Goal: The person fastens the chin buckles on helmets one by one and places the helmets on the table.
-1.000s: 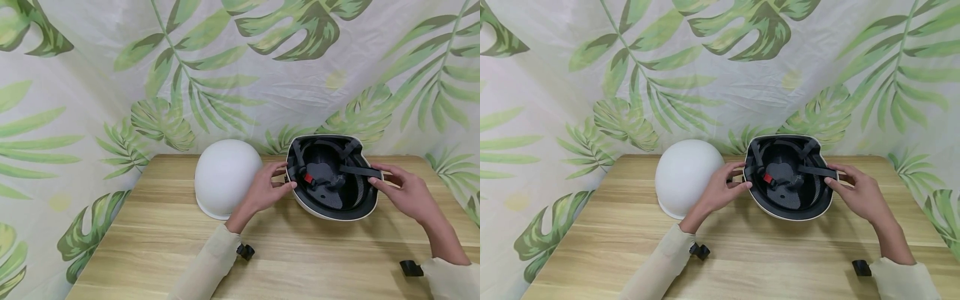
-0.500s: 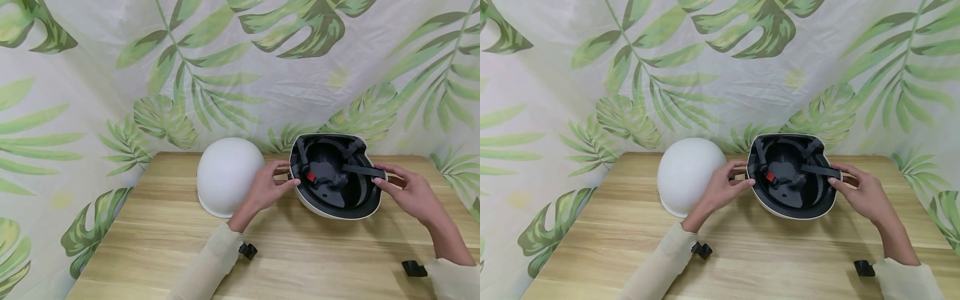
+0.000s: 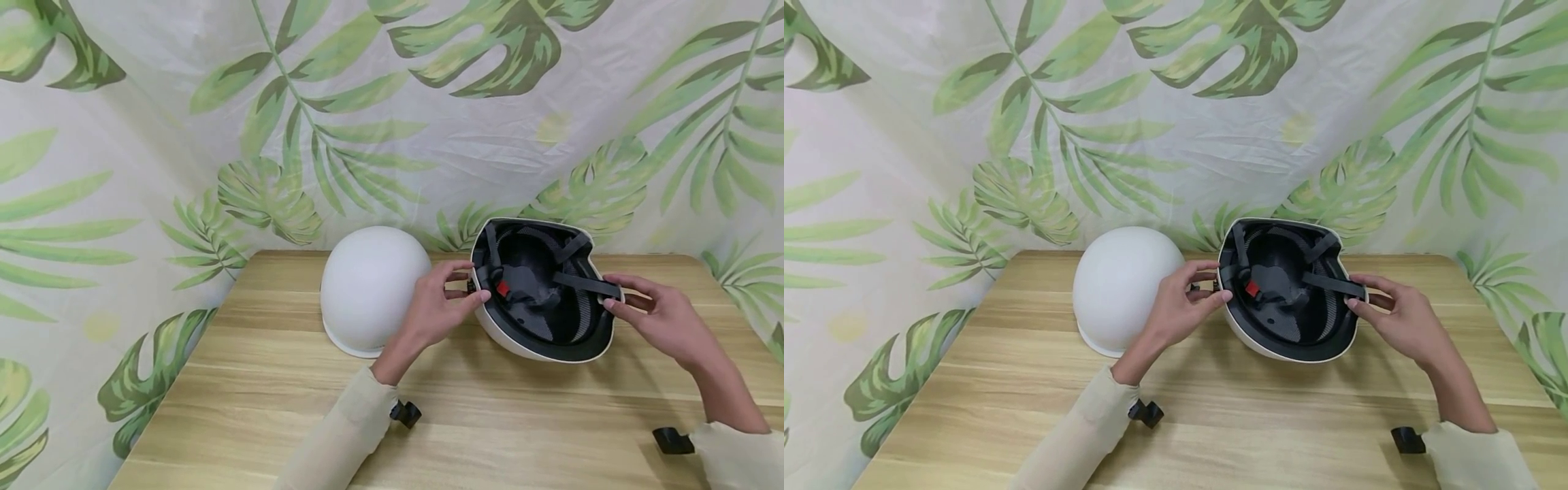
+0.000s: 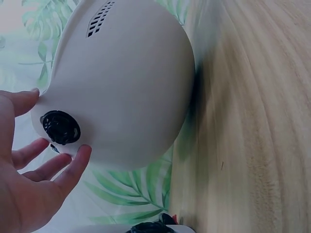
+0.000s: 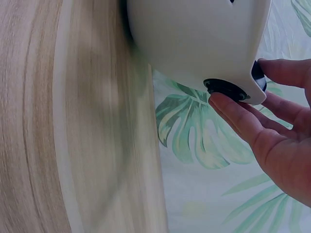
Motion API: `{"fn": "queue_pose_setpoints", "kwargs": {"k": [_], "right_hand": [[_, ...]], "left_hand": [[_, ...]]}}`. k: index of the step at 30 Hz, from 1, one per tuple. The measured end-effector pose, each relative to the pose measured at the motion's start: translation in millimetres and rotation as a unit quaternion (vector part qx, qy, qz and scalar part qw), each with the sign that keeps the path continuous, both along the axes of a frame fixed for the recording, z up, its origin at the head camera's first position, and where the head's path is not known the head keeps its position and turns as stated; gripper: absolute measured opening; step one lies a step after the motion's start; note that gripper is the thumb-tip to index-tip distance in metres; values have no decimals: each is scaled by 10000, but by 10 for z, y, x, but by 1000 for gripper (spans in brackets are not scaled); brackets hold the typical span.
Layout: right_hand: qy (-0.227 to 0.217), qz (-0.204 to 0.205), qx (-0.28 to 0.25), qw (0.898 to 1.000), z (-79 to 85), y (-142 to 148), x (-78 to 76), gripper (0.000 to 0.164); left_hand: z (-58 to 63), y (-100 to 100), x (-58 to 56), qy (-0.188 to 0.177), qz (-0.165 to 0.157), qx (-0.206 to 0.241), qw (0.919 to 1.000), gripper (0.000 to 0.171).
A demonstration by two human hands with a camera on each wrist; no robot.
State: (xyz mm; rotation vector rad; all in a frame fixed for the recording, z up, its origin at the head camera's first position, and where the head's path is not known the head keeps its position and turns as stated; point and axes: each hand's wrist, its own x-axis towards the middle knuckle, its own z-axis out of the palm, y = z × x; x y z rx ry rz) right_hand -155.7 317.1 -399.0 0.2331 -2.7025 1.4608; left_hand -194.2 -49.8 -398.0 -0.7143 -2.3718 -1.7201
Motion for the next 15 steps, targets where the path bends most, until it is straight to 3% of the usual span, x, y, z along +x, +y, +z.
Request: {"fn": "queue_pose_setpoints", "kwargs": {"k": [10, 15], "right_hand": [[-207, 67, 120, 9997, -1, 4, -16, 54], [-167, 81, 106, 9998, -11, 6, -23, 54]], "left_hand": [[-5, -17, 10, 327, -46, 61, 9994, 42], [-18, -10, 7, 234, -103, 165, 9995, 43]]}}
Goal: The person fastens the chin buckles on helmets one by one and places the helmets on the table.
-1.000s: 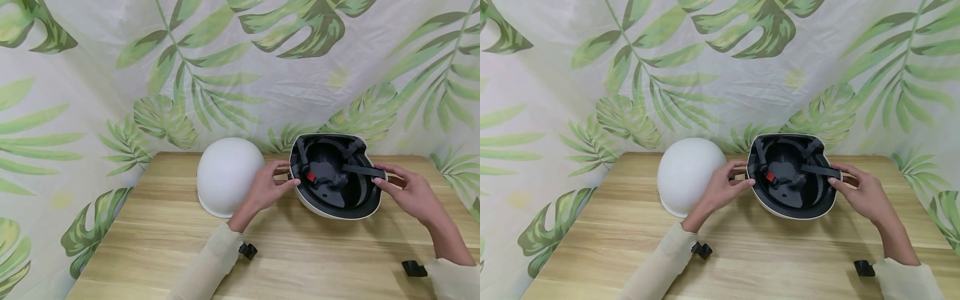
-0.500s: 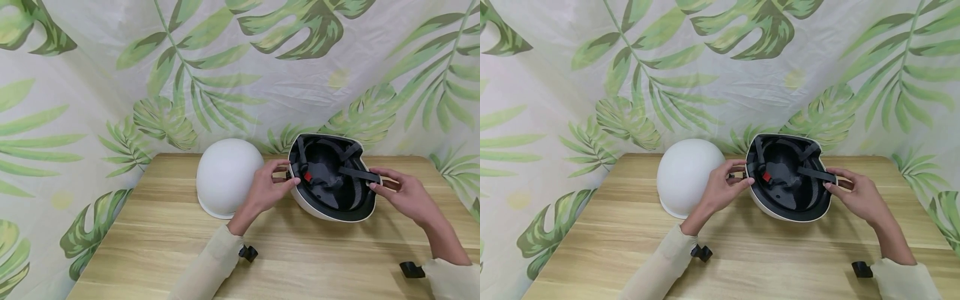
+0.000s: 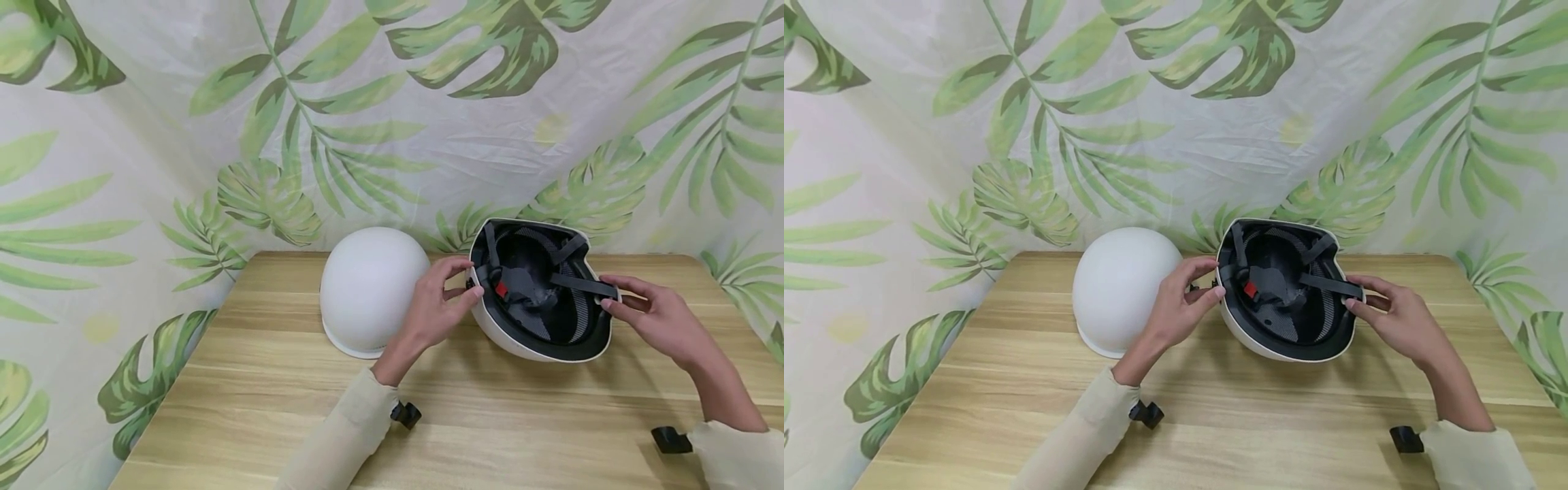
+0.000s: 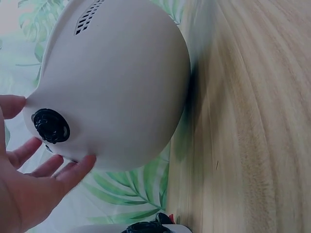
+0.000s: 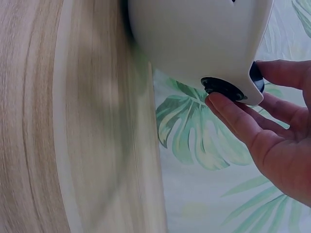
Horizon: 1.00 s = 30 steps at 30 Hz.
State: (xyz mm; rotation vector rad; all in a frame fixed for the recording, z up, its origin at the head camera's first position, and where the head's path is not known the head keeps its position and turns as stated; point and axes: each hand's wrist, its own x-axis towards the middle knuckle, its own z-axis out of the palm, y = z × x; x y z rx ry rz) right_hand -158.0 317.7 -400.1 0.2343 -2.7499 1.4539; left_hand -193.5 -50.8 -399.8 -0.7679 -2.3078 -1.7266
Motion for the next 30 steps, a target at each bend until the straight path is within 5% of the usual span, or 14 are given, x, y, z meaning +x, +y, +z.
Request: {"fn": "queue_pose_setpoints", "kwargs": {"k": [17, 30], "right_hand": [[-137, -98, 196, 9997, 28, -17, 19, 55], [-353, 123, 140, 9992, -63, -74, -34, 55]], "left_hand": [[26, 7, 5, -53, -22, 122, 9999, 43], [101, 1, 37, 615, 127, -97, 9980, 45]]}}
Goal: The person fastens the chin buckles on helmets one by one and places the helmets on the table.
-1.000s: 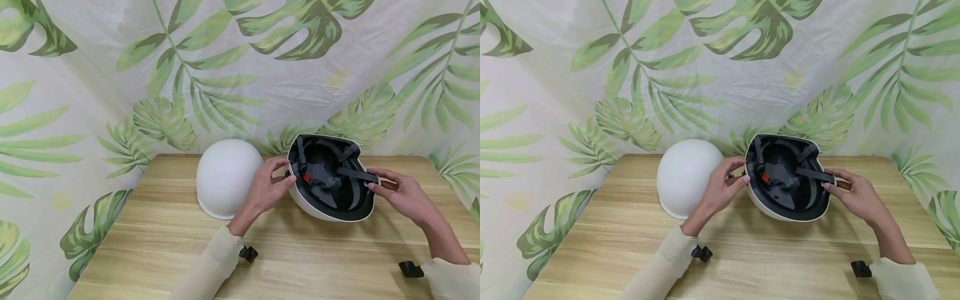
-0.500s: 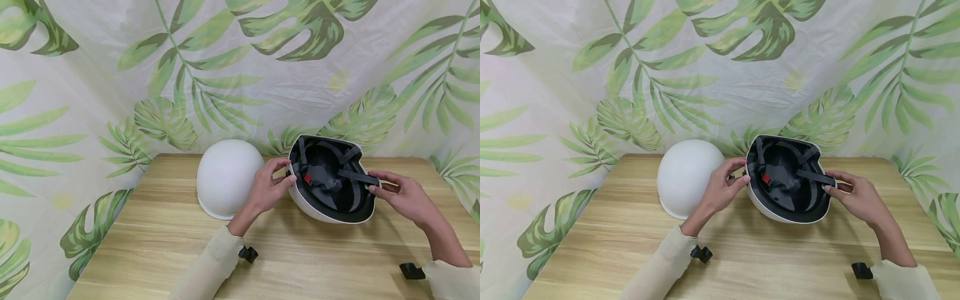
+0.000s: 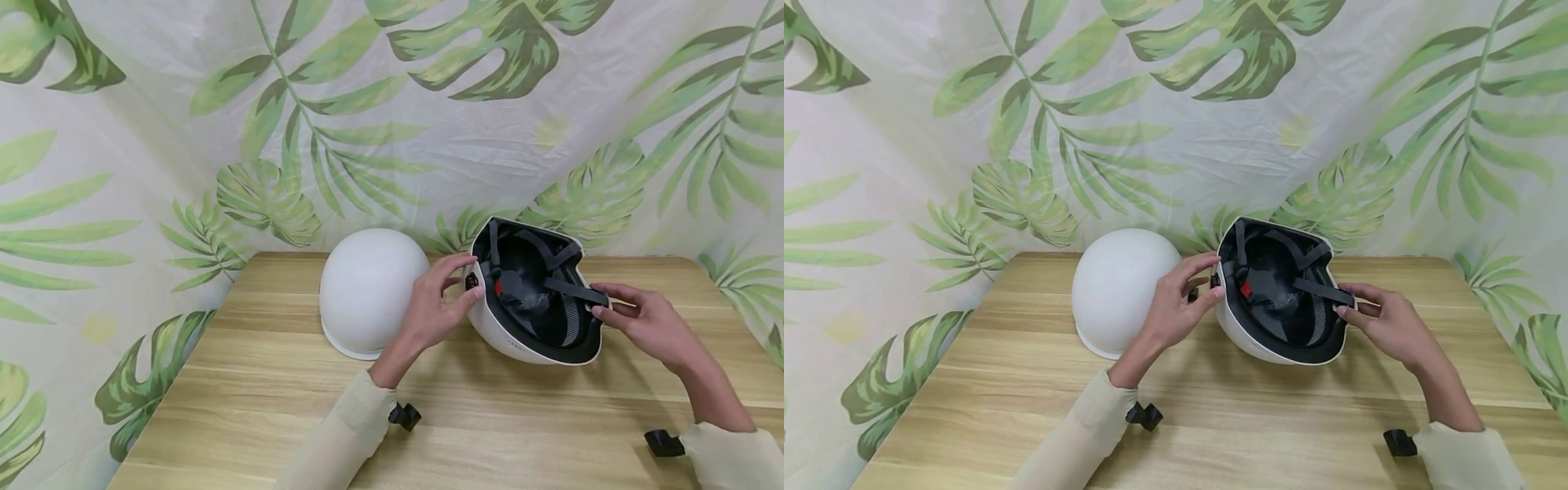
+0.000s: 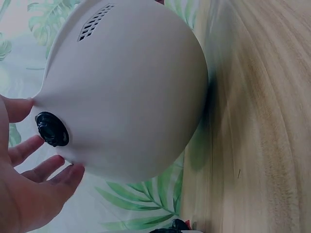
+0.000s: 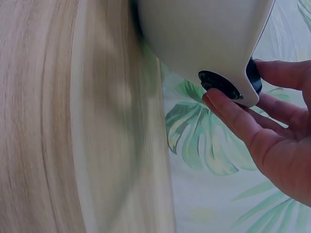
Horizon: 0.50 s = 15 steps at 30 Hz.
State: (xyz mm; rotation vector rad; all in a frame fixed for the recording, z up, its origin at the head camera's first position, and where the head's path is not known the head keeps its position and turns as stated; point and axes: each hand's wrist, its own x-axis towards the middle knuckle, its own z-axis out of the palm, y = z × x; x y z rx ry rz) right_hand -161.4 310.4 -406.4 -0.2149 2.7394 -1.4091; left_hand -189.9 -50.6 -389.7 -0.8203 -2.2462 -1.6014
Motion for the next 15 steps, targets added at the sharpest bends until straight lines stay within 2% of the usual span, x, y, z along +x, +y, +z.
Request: {"fn": "queue_pose_setpoints", "kwargs": {"k": [4, 9, 15], "right_hand": [[94, 207, 21, 9997, -14, 43, -7, 53], [-8, 493, -164, 9986, -40, 81, -3, 54], [-273, 620, -235, 9974, -98, 51, -18, 56]], "left_hand": [[7, 2, 3, -116, 120, -228, 9996, 50], [16, 42, 36, -405, 64, -230, 9989, 55], [41, 84, 60, -180, 82, -311, 9993, 51]]}}
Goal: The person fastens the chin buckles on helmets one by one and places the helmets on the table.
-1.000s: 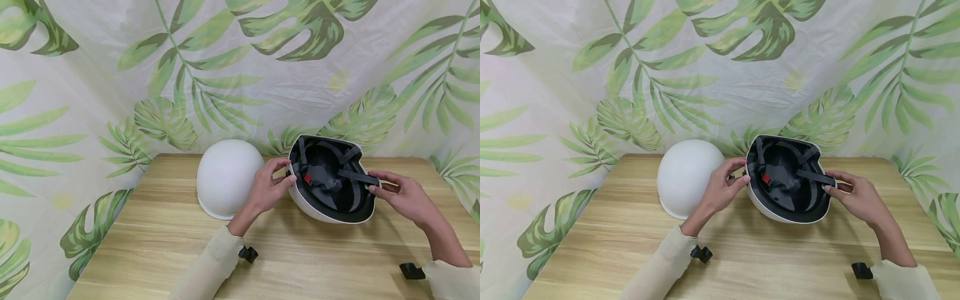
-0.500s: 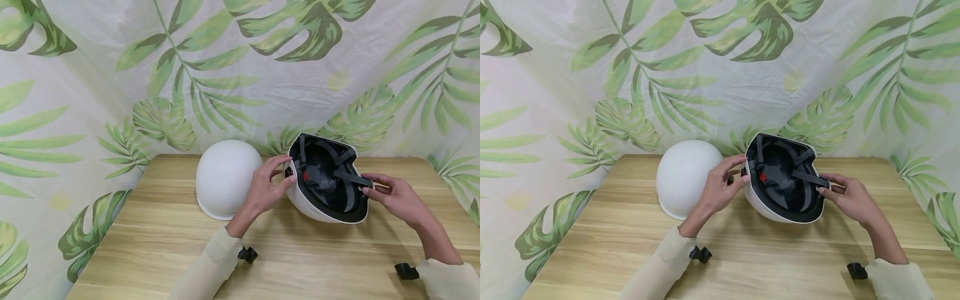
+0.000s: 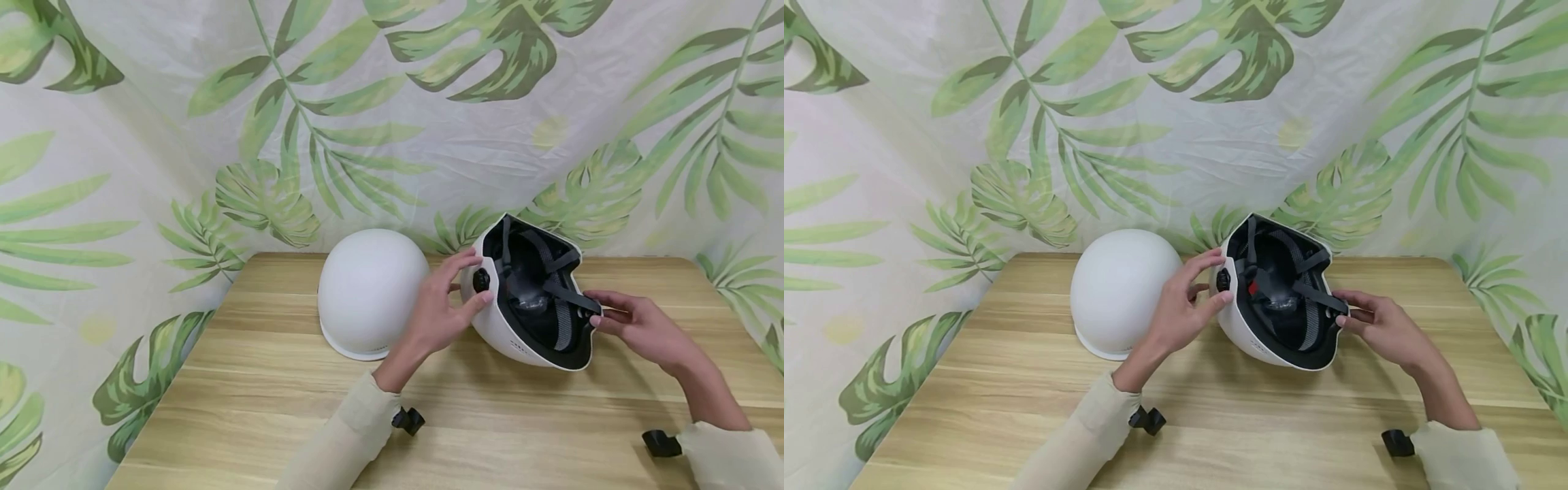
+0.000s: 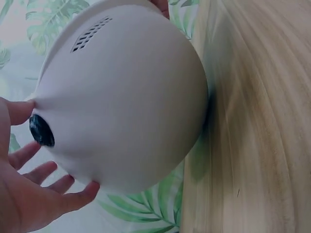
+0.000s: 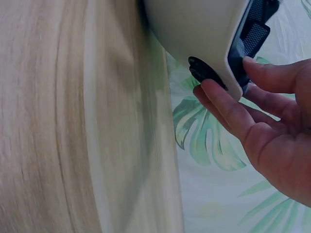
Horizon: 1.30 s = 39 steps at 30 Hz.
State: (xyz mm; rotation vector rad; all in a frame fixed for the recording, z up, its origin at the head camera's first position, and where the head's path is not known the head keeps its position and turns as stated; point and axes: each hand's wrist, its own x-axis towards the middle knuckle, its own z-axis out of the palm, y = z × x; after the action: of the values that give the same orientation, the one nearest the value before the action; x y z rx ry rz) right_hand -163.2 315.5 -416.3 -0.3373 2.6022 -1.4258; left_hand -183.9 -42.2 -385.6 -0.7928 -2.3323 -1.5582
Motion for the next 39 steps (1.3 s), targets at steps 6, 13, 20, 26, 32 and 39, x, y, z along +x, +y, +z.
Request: {"fn": "queue_pose_setpoints", "kwargs": {"k": [6, 13, 20, 26, 32, 39], "right_hand": [[-50, -124, 1, 9999, -22, -3, -1, 57], [59, -363, 100, 9993, -23, -36, 4, 56], [-4, -193, 69, 9998, -33, -67, -2, 53], [-107, -127, 210, 9996, -46, -70, -7, 52], [-266, -162, 78, 9995, -42, -97, -10, 52], [-571, -188, -404, 9974, -47, -139, -14, 52]], "left_hand": [[-11, -28, -21, -274, -30, -47, 9996, 56], [-70, -43, -46, -579, -169, -278, 9978, 69], [-63, -34, -55, -393, -113, -320, 9987, 67], [-69, -14, -78, -367, 78, -395, 9985, 69], [-100, -39, -97, -574, -46, -503, 9971, 70], [-106, -38, -95, -703, -121, -494, 9962, 74]]}}
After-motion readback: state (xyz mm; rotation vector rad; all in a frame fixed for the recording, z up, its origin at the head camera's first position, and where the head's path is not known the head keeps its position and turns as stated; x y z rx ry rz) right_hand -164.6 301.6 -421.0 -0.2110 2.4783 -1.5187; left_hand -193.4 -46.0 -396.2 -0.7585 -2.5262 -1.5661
